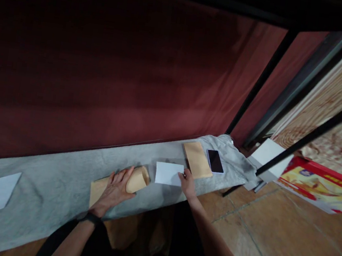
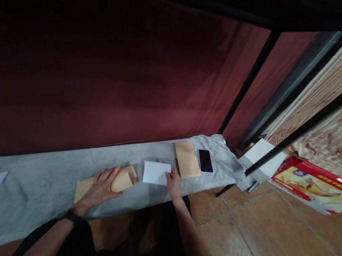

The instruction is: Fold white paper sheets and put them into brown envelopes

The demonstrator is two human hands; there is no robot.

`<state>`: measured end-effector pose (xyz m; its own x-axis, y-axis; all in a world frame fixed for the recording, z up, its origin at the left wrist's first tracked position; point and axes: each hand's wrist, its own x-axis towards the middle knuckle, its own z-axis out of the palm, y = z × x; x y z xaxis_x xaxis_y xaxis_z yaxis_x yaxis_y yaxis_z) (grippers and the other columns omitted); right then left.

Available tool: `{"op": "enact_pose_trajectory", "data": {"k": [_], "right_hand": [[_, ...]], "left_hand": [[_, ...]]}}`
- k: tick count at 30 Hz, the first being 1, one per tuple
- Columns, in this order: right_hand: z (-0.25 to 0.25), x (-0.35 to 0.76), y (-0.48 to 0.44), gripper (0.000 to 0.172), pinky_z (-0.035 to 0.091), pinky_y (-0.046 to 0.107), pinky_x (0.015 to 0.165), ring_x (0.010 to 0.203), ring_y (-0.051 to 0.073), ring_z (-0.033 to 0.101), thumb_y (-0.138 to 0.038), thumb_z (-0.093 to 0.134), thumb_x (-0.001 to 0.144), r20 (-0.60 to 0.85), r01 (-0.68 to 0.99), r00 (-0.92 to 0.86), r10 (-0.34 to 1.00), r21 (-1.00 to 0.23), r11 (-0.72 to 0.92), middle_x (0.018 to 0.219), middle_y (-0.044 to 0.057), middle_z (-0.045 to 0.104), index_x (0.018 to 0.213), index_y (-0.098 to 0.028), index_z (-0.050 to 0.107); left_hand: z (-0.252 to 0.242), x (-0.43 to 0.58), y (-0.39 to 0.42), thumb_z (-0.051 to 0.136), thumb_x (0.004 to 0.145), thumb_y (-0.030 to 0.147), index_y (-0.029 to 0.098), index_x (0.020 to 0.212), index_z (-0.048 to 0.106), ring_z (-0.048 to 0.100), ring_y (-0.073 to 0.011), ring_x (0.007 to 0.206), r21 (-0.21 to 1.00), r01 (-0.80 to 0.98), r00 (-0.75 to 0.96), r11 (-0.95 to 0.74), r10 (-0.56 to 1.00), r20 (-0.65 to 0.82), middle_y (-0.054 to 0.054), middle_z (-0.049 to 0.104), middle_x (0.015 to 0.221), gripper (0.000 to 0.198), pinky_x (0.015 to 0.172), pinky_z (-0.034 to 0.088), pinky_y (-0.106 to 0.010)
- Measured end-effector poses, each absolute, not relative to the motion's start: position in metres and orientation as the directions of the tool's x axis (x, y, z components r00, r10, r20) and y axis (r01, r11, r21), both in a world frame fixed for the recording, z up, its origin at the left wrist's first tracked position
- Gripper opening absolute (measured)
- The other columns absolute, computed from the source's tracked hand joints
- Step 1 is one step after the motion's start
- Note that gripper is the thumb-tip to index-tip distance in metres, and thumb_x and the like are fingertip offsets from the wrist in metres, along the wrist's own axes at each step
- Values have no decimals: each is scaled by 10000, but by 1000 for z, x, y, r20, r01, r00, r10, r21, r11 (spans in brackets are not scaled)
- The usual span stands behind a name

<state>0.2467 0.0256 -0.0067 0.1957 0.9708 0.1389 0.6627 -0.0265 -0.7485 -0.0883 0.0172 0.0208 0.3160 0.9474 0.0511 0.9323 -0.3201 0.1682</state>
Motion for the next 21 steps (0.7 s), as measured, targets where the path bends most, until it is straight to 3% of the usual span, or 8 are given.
{"op": "enact_pose_trajectory", "data": {"k": [8,12,17,21], "right_hand": [[18,231,26,175,517,234,673,787,175,686,-292,474,980,217,510,133,967,-852,121,844,-5,720,959,-237,640],[25,232,18,164,507,230,701,821,181,710,-240,527,968,163,594,42,986,-798,107,867,-7,752,991,-256,689],[28,238,18,181,492,231,700,776,183,704,-154,580,915,87,654,-12,996,-753,74,819,-1,760,826,-245,710],[28,229,20,208,477,231,669,754,182,696,-146,565,922,67,661,-5,998,-748,53,801,9,759,820,-234,724]], "left_hand": [[19,-79,8,679,745,489,218,1627,77,454,-367,1383,201,923,313,-329,944,107,-149,494,1475,1102,1220,174,-598],[22,-81,3,695,748,487,230,1625,35,460,-364,1373,211,920,307,-329,943,130,-146,492,1463,1127,1214,185,-595],[29,-74,-3,704,751,464,251,1620,0,465,-364,1365,207,914,330,-349,936,121,-143,490,1460,1137,1211,180,-601],[33,-61,-4,723,737,442,244,1615,-1,467,-371,1364,196,910,345,-364,930,127,-151,489,1455,1155,1210,182,-603]]}}
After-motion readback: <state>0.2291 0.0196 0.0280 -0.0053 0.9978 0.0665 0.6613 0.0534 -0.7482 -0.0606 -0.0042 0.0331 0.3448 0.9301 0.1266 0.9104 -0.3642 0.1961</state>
